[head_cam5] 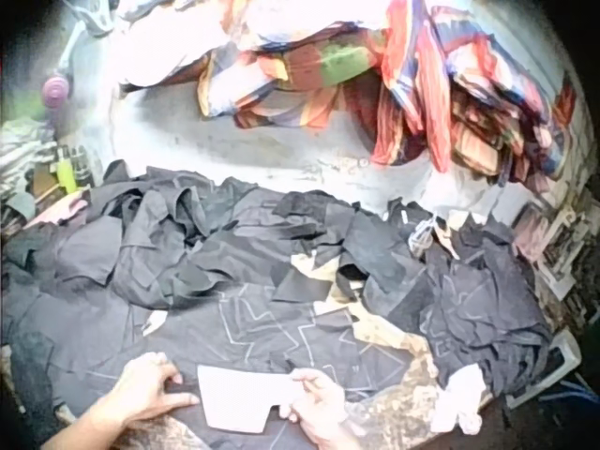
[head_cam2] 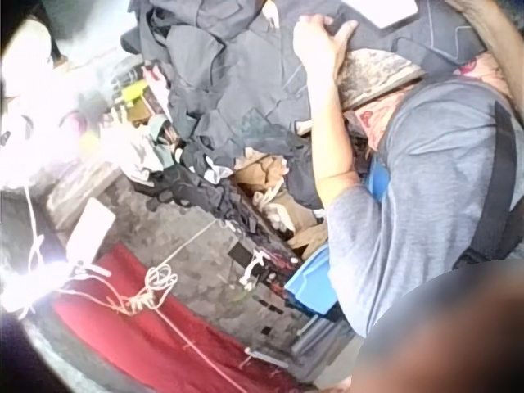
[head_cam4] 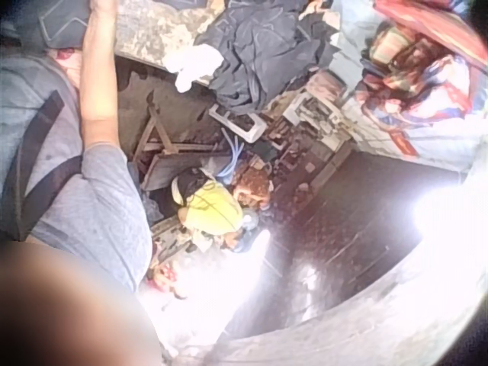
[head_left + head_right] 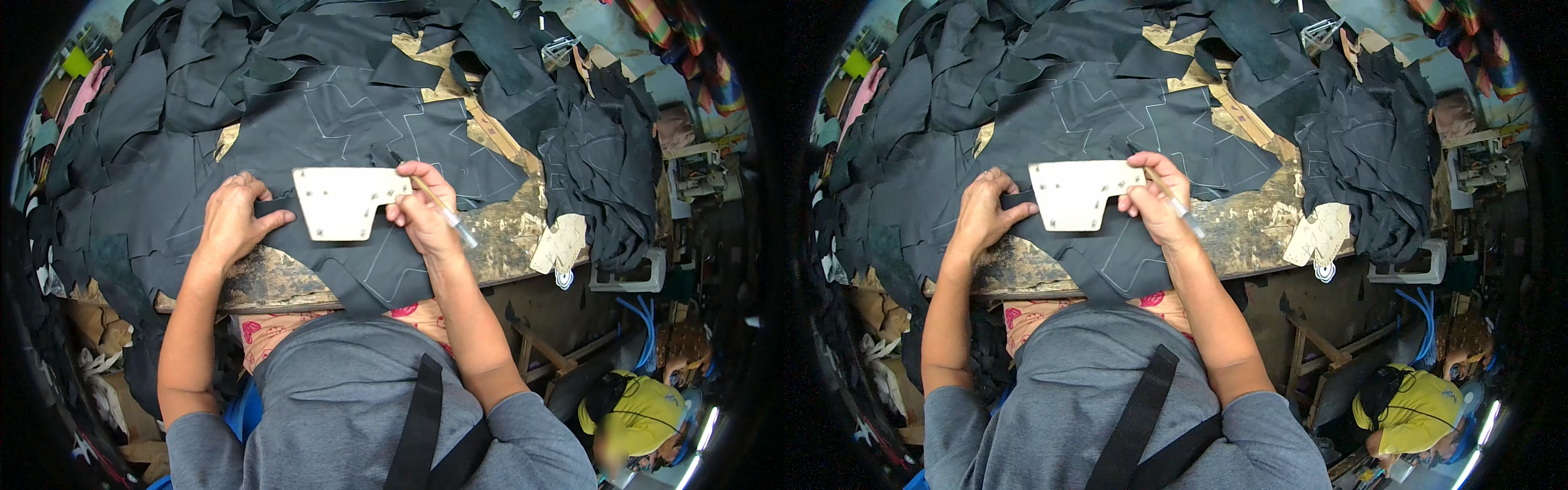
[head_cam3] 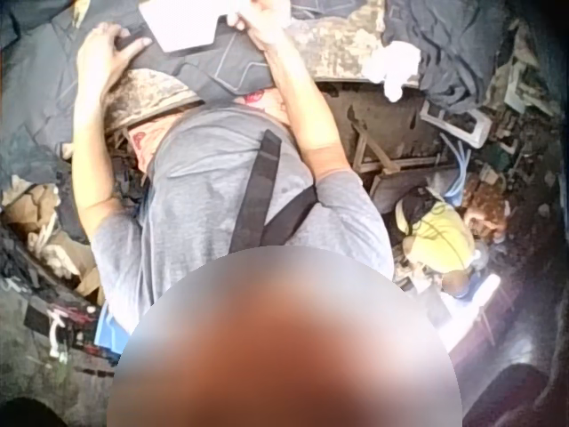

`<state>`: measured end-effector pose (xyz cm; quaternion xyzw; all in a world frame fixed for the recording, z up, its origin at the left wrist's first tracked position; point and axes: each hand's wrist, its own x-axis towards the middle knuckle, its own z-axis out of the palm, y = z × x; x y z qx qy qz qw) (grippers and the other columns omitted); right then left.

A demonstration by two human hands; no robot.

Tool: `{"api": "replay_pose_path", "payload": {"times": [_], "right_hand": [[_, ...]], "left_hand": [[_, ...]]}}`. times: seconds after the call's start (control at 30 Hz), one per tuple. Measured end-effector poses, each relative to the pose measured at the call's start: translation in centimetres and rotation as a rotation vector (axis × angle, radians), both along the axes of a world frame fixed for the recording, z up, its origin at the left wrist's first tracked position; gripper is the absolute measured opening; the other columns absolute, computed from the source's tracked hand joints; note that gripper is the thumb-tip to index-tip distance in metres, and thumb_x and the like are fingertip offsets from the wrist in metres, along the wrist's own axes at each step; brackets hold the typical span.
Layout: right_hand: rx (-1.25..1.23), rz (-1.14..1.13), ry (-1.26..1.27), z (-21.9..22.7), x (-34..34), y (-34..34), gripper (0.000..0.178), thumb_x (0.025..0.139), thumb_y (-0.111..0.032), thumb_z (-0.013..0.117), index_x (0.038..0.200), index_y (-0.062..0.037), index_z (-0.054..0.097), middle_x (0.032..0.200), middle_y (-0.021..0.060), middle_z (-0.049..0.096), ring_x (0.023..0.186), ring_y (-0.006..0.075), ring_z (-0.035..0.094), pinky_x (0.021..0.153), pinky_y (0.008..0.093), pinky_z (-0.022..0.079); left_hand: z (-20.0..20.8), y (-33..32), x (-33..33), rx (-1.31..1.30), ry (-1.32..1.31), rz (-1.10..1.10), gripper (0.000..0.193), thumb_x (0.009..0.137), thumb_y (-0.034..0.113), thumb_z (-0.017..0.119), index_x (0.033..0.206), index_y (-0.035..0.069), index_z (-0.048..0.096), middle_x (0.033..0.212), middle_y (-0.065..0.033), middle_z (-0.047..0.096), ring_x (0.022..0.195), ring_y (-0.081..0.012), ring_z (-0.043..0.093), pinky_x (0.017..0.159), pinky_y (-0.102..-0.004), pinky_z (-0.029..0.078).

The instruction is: The person places cardboard templates on a large piece of black fabric and traces their outlines with a white marker. They repeatedly reposition the templates and mark multiple sections of the fabric.

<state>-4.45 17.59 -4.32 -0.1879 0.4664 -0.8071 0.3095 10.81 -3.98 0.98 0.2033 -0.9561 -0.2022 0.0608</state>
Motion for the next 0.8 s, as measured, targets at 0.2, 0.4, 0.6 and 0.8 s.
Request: {"api": "replay_pose_path", "payload": {"times": [0.2, 0.4, 0.6, 0.8], "right_hand": [[0.337, -0.179, 0.885, 0.4, 1.8, -1.1, 0.024, 0.071, -0.001, 0.066, 0.094, 0.0007, 0.063, 0.078, 0.0096, 0.064, 0.064, 0.0151, 0.062, 0.057, 0.026, 0.049], [0.521, -0.33, 1.017, 0.6, 2.8, -1.2, 0.024, 0.069, -0.009, 0.075, 0.089, -0.0021, 0.065, 0.078, 0.0121, 0.062, 0.064, 0.0265, 0.063, 0.058, 0.0331, 0.05], [0.625, -0.397, 1.039, 0.5, 3.2, -1.6, 0.028, 0.068, -0.011, 0.079, 0.09, -0.0018, 0.065, 0.078, 0.0123, 0.064, 0.065, 0.0247, 0.064, 0.059, 0.0319, 0.051], [0.632, -0.367, 1.031, 0.7, 2.6, -1.2, 0.029, 0.068, -0.011, 0.079, 0.091, -0.0014, 0.065, 0.08, 0.0128, 0.064, 0.067, 0.0255, 0.065, 0.06, 0.0315, 0.051]], "left_hand": [[-0.4, -2.0, 0.1, 0.443, -0.051, 0.044, 0.029, 0.07, 0.019, 0.079, 0.072, -0.001, 0.058, 0.067, -0.0082, 0.056, 0.065, -0.0137, 0.049, 0.064, -0.0292, 0.042], [-1.8, -1.0, 1.1, 0.414, 0.241, -0.074, 0.012, 0.072, 0.008, 0.074, 0.082, 0.006, 0.068, 0.063, -0.0052, 0.054, 0.062, -0.014, 0.048, 0.06, -0.0294, 0.041], [-1.5, -1.1, 1.3, 0.152, 0.119, -0.206, 0.024, 0.074, 0.004, 0.069, 0.093, 0.017, 0.075, 0.06, -0.0069, 0.051, 0.056, -0.0205, 0.048, 0.057, -0.0334, 0.041], [-1.7, -1.1, 1.1, 0.154, 0.128, -0.22, 0.025, 0.075, 0.004, 0.068, 0.095, 0.018, 0.074, 0.059, -0.0083, 0.048, 0.056, -0.0218, 0.049, 0.057, -0.0339, 0.041]]}}
